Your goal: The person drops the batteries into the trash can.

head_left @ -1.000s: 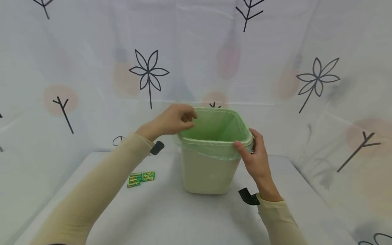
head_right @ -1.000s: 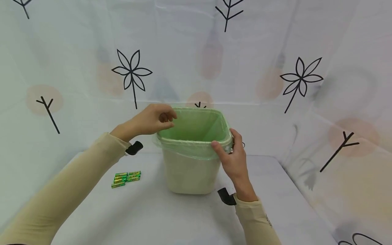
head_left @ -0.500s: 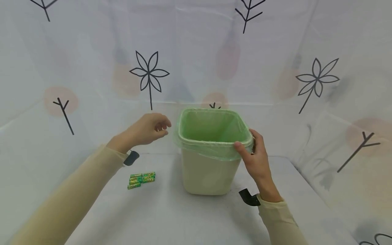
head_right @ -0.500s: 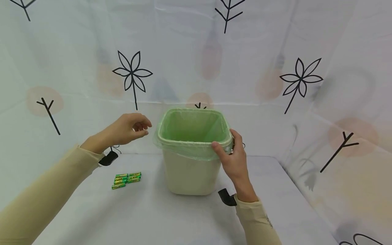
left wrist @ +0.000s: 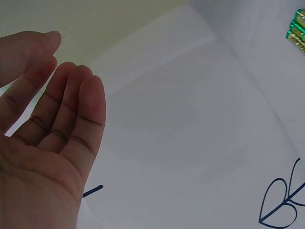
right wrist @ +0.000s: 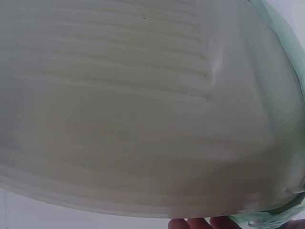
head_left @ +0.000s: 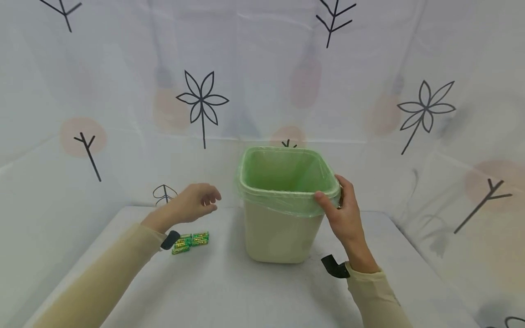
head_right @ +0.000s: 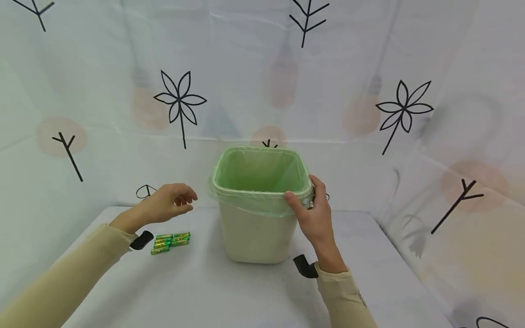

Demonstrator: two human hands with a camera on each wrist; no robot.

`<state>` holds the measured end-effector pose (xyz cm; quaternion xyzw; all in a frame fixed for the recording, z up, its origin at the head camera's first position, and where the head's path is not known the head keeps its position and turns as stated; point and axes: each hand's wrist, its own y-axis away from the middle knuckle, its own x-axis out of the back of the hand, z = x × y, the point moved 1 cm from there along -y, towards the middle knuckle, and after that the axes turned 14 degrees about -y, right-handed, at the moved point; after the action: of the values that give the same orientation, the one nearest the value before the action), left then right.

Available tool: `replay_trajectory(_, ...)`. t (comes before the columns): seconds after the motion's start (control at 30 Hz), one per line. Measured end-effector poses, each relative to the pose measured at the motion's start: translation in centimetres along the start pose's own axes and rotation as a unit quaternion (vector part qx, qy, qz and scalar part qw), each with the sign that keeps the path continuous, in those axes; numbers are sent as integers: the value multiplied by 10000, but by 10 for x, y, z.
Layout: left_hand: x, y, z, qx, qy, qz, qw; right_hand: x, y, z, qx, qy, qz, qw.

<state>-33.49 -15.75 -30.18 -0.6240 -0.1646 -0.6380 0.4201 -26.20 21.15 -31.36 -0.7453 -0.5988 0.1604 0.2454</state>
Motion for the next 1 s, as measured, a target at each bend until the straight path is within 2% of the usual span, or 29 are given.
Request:
replay_trajectory(0.23, -37, 24, -20, 241, 13, -522, 9983, -2, 2, 2, -128, -66, 0, 9999)
replay_trajectory(0.4, -56, 39, -32, 234, 15, -637, 9977, -2, 2, 2, -120, -26, 6, 9999)
replay_trajectory(0.53, -68, 49, -38, 235, 69, -617, 9978, -1, 2, 0, -84, -32, -1, 10000)
replay_trajectory(0.77, -87, 64, -49, 869, 169, -917, 9919, -1, 1, -1, -92, 40, 9, 9999)
replay_trajectory(1.0, -96, 74, -59, 1097, 134, -907, 9897, 0, 1, -1, -117, 27, 22, 9999)
